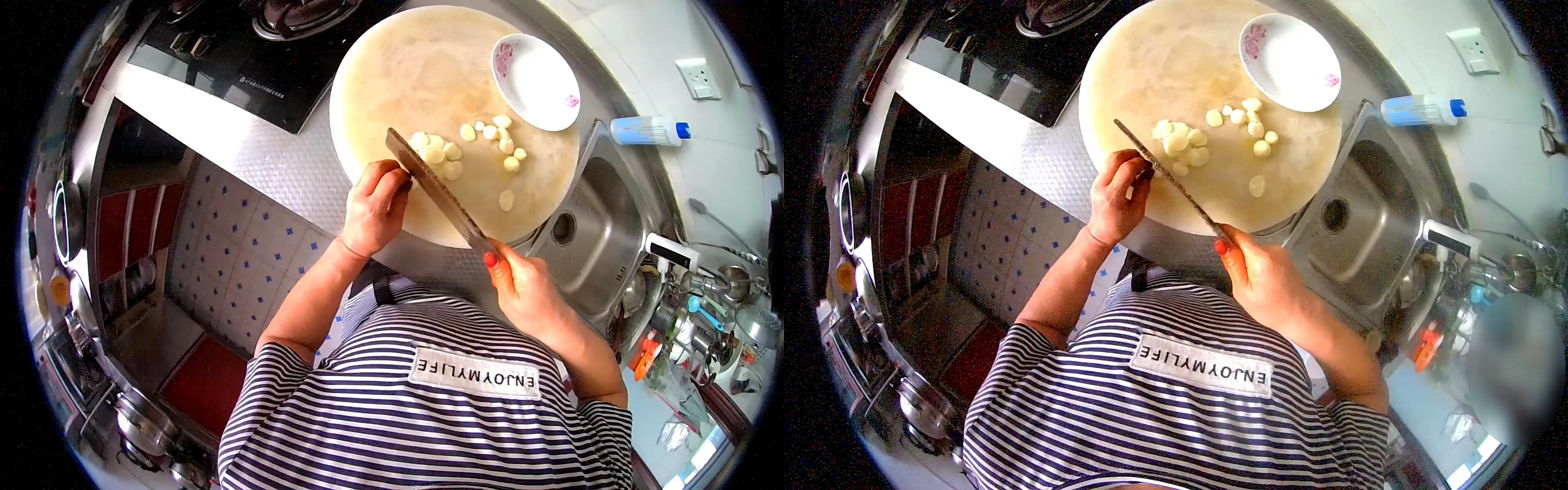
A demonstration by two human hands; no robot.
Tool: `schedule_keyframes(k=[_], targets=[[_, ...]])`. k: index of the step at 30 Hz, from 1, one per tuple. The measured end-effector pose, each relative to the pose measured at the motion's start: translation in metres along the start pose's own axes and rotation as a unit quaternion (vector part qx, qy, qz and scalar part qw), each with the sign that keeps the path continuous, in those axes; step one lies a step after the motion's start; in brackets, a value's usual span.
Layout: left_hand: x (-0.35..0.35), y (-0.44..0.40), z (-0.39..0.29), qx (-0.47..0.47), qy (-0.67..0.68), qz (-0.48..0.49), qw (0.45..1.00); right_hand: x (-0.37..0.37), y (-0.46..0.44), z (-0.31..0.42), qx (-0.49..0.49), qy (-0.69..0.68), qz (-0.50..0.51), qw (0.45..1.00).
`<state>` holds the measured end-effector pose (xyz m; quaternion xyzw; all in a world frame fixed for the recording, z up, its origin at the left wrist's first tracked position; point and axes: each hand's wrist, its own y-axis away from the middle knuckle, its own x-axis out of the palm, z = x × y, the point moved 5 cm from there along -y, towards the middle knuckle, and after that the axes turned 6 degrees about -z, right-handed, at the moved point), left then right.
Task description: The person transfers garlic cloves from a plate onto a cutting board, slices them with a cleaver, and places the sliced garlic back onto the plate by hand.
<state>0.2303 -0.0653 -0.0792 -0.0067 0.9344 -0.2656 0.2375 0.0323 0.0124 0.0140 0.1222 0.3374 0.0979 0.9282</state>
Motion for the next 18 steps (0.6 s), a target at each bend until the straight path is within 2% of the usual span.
schedule_keyframes(k=[4,11,16,18], targets=[[0.000,0.001,0.001,0.007,-0.005,-0.006,1.000,0.001,0.001,0.001,-0.027,0.013,-0.003,1.000],[0.001,0.001,0.002,0.011,0.005,-0.005,1.000,0.016,-0.010,-0.002,-0.004,0.023,0.007,1.000],[0.001,0.001,0.002,0.007,0.011,-0.008,1.000,0.016,-0.014,-0.013,-0.073,0.038,-0.042,0.996],[0.000,0.000,0.002,0.003,0.009,-0.001,1.000,0.011,-0.011,-0.010,-0.060,0.017,-0.036,0.997]])
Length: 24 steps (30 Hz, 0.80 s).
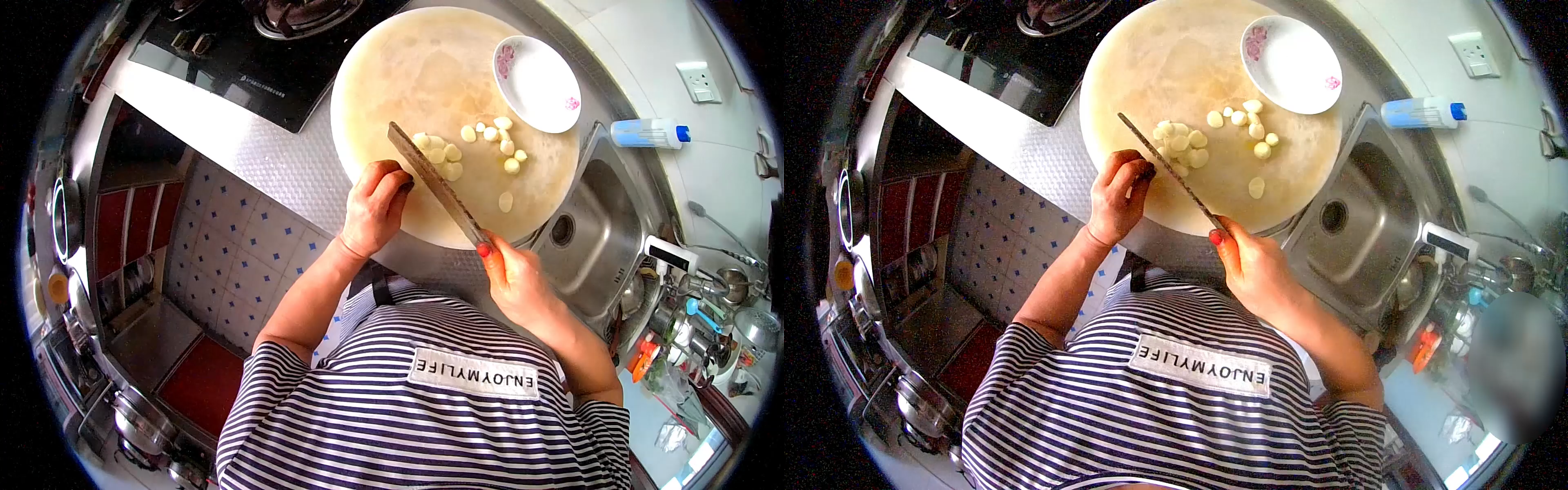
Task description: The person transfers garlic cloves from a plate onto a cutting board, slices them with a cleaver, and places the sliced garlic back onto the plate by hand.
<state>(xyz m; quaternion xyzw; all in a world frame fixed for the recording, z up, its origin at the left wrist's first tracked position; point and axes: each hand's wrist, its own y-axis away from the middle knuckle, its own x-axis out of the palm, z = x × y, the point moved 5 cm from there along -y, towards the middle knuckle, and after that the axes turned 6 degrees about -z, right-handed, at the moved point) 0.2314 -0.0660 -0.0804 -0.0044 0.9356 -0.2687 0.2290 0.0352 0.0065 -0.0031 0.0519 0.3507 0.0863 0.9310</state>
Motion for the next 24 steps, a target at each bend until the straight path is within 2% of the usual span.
schedule_keyframes(k=[10,15,21,24], targets=[[0.001,0.003,0.005,0.003,0.004,-0.005,1.000,-0.004,0.004,0.009,0.057,-0.021,0.041,0.997],[0.003,0.004,0.005,0.013,-0.002,-0.006,1.000,0.008,-0.008,0.005,0.035,0.016,0.041,0.998],[-0.002,0.000,0.000,0.029,0.000,-0.002,1.000,-0.005,0.000,0.006,0.014,-0.027,0.007,1.000],[-0.001,0.002,0.002,0.018,0.004,-0.011,1.000,-0.009,0.005,0.008,0.054,-0.017,0.052,0.997]])
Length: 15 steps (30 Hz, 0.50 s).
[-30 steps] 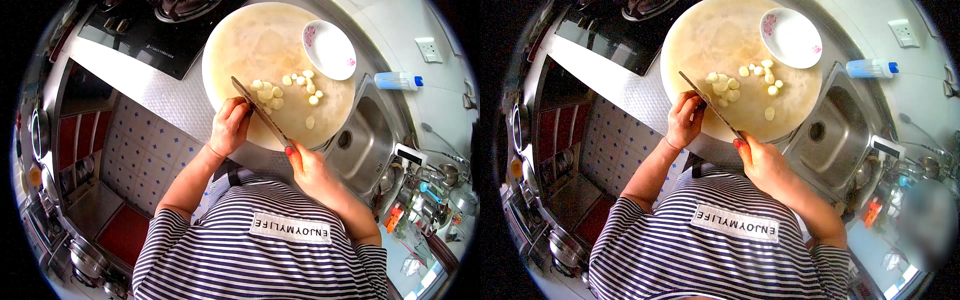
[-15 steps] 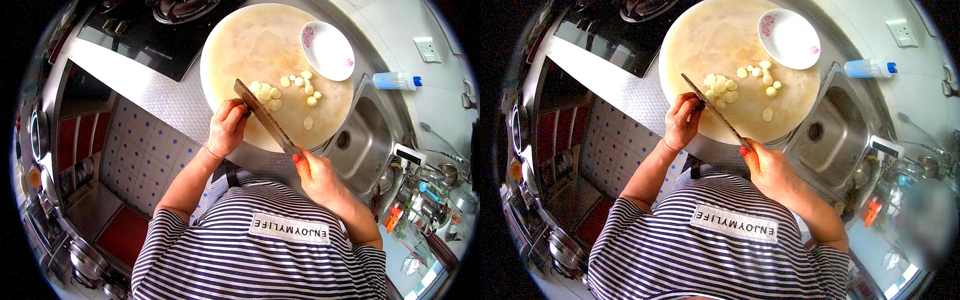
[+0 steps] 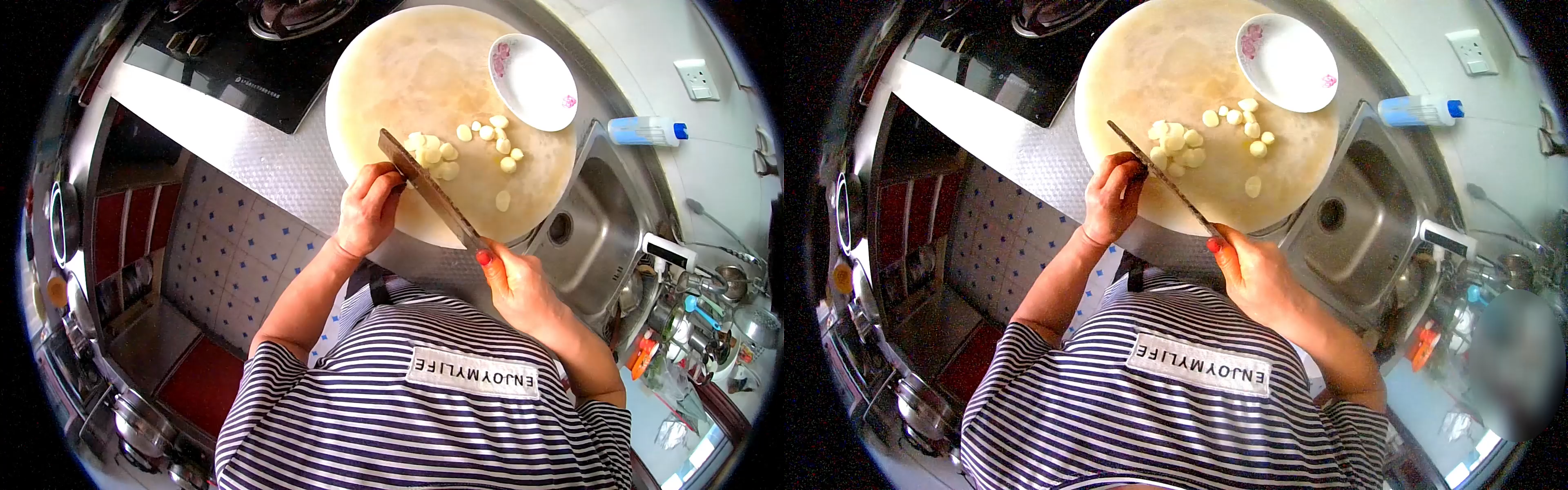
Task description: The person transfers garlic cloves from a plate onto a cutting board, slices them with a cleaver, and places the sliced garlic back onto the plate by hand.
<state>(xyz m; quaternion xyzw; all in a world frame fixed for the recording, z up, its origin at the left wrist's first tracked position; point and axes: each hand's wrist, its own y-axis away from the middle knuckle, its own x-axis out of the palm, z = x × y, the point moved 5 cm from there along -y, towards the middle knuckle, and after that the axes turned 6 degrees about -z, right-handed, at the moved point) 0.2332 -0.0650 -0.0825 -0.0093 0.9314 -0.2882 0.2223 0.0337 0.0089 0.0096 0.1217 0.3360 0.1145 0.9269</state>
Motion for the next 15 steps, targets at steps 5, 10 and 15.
schedule_keyframes(k=[5,10,15], targets=[[0.001,0.001,0.003,-0.001,-0.004,0.004,1.000,0.002,-0.001,0.001,-0.036,0.014,-0.020,0.999],[0.002,0.001,0.002,0.003,0.000,-0.003,1.000,0.013,-0.014,-0.007,-0.008,0.022,0.004,1.000],[0.001,0.001,0.001,-0.016,0.001,-0.006,1.000,0.007,-0.007,-0.009,-0.047,0.004,-0.034,0.998]])
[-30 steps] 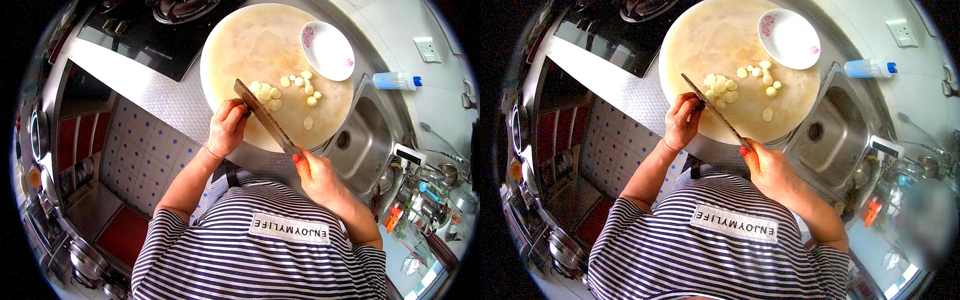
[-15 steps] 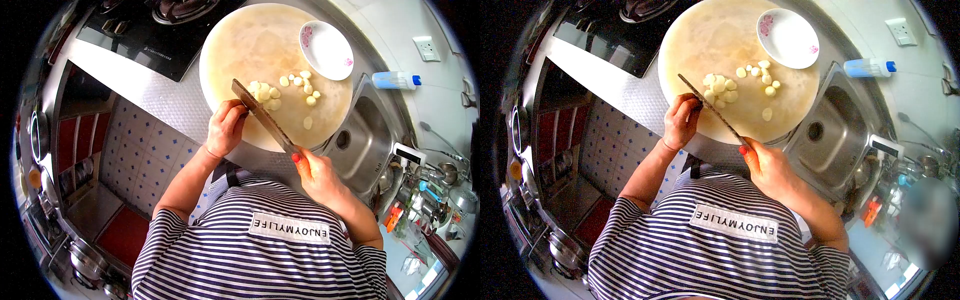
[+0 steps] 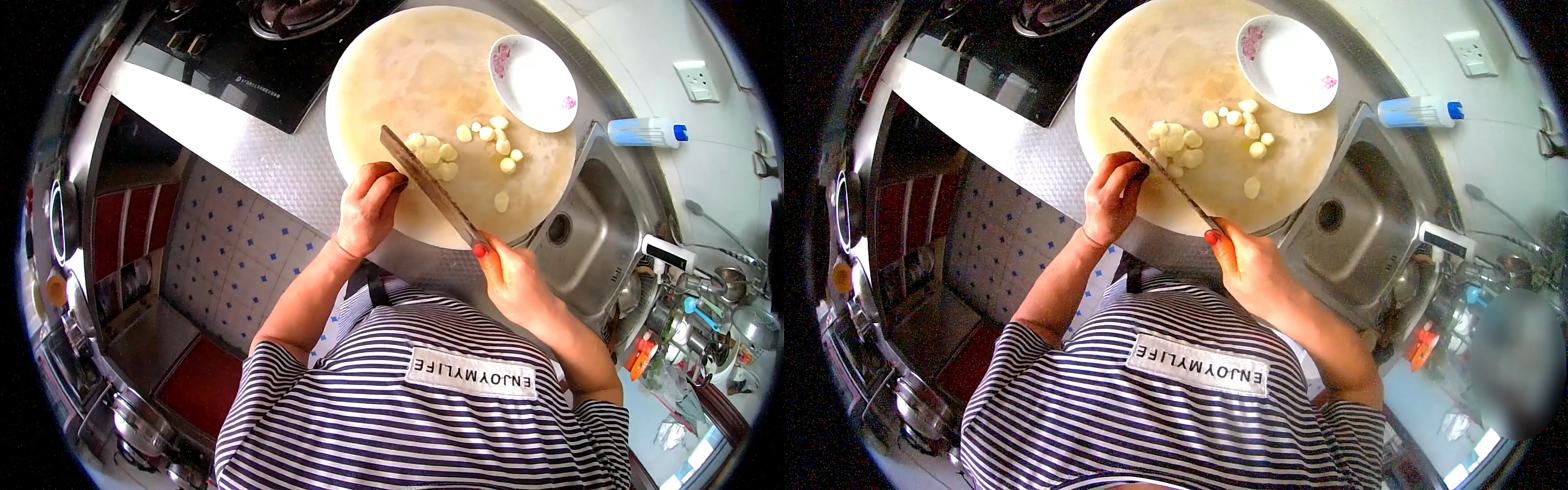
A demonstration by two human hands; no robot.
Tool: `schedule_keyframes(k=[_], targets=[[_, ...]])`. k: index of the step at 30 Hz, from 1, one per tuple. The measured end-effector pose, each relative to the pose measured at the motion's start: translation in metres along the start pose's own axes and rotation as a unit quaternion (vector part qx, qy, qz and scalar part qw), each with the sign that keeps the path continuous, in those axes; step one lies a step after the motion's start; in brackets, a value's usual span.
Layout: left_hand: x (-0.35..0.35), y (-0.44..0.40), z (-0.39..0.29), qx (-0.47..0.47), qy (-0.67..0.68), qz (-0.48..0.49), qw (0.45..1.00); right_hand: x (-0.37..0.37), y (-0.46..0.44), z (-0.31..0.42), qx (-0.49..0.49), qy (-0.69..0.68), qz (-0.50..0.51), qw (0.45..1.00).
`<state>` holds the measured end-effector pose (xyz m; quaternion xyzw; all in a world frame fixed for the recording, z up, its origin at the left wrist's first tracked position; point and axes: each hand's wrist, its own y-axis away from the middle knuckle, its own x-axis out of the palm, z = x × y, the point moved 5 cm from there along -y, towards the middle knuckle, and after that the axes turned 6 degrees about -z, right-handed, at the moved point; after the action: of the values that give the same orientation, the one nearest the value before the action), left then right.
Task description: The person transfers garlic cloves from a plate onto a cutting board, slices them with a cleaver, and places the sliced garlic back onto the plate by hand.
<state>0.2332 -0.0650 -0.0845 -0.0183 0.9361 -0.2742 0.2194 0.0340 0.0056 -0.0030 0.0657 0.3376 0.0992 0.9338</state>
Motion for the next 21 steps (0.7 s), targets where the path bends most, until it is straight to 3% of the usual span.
schedule_keyframes(k=[11,21], targets=[[0.002,0.000,0.002,-0.006,-0.007,-0.002,1.000,0.000,-0.004,0.002,0.054,0.029,0.061,0.996],[0.002,0.000,-0.001,-0.004,-0.016,-0.013,1.000,-0.007,0.003,0.000,0.031,-0.030,-0.001,0.999]])
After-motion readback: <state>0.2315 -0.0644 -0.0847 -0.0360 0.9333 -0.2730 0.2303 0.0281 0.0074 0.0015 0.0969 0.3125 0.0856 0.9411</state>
